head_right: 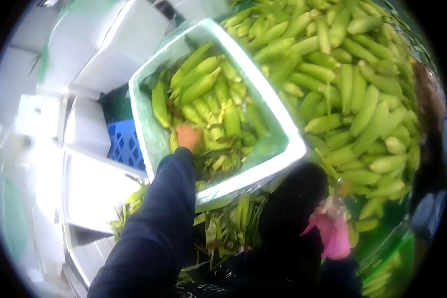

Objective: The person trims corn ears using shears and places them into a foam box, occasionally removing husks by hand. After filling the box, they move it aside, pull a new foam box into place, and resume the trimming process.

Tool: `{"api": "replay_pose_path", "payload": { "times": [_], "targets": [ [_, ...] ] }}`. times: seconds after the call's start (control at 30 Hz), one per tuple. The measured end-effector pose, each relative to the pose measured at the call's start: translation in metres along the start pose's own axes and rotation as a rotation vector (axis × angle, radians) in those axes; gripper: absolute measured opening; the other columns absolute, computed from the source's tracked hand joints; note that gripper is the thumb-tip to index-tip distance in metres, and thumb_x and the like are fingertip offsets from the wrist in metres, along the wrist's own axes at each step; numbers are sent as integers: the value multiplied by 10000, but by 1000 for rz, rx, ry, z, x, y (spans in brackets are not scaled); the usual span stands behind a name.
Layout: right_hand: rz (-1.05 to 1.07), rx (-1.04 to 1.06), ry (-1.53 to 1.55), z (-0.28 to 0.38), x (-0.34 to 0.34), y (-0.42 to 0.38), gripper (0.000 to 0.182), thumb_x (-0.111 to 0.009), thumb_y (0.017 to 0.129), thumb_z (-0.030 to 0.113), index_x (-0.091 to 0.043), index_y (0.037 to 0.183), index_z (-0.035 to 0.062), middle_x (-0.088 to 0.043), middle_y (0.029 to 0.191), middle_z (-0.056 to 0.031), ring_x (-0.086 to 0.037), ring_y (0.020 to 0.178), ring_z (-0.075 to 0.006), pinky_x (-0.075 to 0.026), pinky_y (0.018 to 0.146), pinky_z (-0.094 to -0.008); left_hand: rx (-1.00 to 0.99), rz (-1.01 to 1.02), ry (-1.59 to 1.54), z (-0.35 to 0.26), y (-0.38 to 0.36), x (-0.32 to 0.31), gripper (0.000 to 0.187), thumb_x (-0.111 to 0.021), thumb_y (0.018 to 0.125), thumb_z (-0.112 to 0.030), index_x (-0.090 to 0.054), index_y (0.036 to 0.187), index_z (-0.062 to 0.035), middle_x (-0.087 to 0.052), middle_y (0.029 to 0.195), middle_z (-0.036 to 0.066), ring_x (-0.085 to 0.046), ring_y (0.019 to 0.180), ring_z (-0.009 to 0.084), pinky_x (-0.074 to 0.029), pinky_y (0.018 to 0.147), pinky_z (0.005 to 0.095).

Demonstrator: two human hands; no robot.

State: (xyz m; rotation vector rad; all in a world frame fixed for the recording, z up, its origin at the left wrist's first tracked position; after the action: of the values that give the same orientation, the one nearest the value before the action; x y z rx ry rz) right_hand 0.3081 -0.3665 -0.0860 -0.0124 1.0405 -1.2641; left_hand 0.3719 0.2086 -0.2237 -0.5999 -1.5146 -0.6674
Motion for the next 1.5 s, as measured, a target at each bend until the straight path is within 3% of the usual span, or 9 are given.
{"api": "replay_pose_path", "payload": {
  "times": [0.13,0.33,0.47,0.73,0.97,1.17,1.3,1.43,1.5],
  "targets": [
    [-92,-30,-77,-6,-8,-14,369,-534,917,114,-480,1277,49,-539,1153,-86,-555,962,-220,-482,840,-380,148,262,-444,5,-1,4,1038,-824,747,-302,-226,1512,65,-565,1337,282,-588,1197,426,-488,985,449],
    [-41,-125,-72,-5,-12,-2,331,-547,937,196,-505,1215,20,-592,947,-86,-587,869,-219,-485,812,-339,63,990,-1056,-59,-74,72,813,-803,806,-259,-395,1453,16,-628,1274,195,-625,1109,299,-480,986,384],
    [-47,-181,-216,0,-15,-7,410,-582,915,179,-484,1281,21,-587,966,-76,-588,910,-218,-485,840,-312,-429,656,-760,-59,-103,65,799,-847,774,-376,-490,1364,28,-650,1228,198,-637,1106,275,-484,984,378],
    [485,242,-1114,25,-178,-34,785,-789,753,207,-404,1404,-1,-545,1147,-107,-548,1052,-232,-431,962,-343,-428,174,-854,-67,-184,335,782,-858,712,-380,-512,1291,15,-675,1119,214,-683,1022,311,-530,881,387],
    [803,869,-1517,12,-271,-76,629,-790,675,215,-523,1207,11,-596,1043,-187,-574,991,-399,-469,865,-449,-334,115,-664,-25,-293,372,651,-867,710,-340,-557,1200,-43,-676,1018,209,-674,909,407,-547,767,422],
    [1063,378,-1656,-64,-237,-81,373,-770,731,231,-624,1022,49,-664,881,-159,-670,840,-324,-522,724,-402,-168,564,-871,41,-359,313,732,-878,679,-231,-560,1299,-6,-693,1134,99,-645,1009,176,-499,922,327],
    [1049,-836,-848,-130,-206,-113,418,-710,875,301,-598,1167,23,-626,825,-66,-640,751,-199,-522,705,-359,-70,534,-1633,76,-400,283,1111,-897,690,-344,-279,1560,-35,-510,1448,122,-528,1277,190,-393,1080,316],
    [670,-855,118,-182,-225,-152,523,-699,880,276,-508,1262,-25,-588,874,-81,-624,794,-199,-534,629,-303,91,66,-2493,99,-408,283,1147,-726,749,-667,-168,1596,-132,-450,1464,191,-594,1163,295,-533,867,374],
    [896,-736,-258,-200,-214,-158,626,-718,847,331,-476,1282,-49,-584,908,-80,-632,830,-215,-553,622,-301,304,58,-2577,123,-414,271,1027,-671,803,-693,-265,1560,-130,-550,1340,180,-663,974,305,-585,788,398]
  ]
}}
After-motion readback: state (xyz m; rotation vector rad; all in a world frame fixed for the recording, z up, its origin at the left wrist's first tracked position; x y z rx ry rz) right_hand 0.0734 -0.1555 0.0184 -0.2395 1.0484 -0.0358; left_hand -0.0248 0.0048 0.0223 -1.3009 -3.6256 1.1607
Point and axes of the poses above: each hand's wrist, its own y-axis towards the middle knuckle, its own x-axis out of the back of the hand, z = x × y, the point moved 6 cm from there along y, towards the middle knuckle
